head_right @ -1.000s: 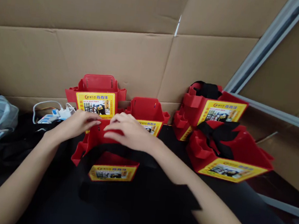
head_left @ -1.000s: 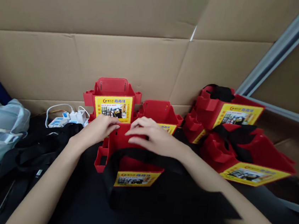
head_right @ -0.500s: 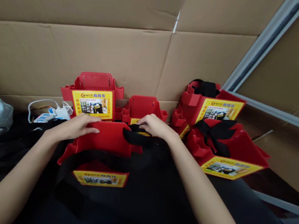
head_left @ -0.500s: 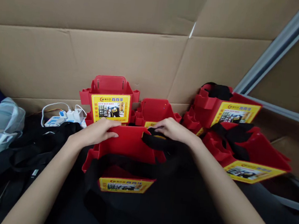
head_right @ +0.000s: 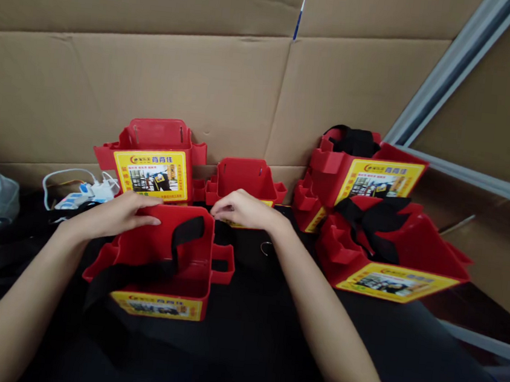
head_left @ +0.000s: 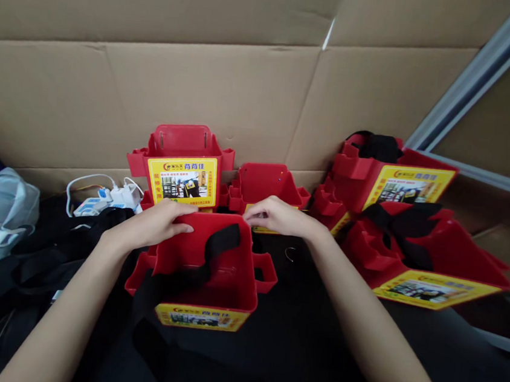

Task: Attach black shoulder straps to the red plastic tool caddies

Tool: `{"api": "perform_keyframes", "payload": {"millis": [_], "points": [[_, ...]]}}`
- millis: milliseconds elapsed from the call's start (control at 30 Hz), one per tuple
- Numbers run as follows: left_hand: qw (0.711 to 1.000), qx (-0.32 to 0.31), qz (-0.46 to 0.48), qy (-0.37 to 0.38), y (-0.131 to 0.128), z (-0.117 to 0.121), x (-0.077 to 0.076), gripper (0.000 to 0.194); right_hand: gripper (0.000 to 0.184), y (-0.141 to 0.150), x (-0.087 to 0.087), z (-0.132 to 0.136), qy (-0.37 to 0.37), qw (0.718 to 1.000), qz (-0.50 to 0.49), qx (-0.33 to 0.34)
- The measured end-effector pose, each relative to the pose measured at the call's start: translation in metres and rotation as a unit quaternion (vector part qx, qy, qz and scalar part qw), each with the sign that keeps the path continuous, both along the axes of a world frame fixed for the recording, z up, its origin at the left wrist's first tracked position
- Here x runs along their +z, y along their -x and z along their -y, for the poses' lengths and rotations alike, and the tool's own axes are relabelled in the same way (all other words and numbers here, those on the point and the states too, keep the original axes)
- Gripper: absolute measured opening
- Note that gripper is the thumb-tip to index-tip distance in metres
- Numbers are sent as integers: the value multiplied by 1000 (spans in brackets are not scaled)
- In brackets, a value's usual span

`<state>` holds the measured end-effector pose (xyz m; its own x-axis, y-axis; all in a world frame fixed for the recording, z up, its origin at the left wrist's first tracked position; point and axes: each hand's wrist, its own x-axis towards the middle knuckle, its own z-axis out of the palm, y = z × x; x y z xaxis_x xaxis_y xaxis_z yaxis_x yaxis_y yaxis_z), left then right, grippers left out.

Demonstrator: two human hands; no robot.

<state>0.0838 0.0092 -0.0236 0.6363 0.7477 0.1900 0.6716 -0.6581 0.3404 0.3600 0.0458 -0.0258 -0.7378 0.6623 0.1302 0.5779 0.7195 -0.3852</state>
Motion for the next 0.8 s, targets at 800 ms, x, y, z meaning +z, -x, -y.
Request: {"api": "perform_keyframes", "payload": {"millis": [800], "points": [[1000,3,-11,6,9,1,-4,27,40,-39,23,19,-213,959,63,-175]]}}
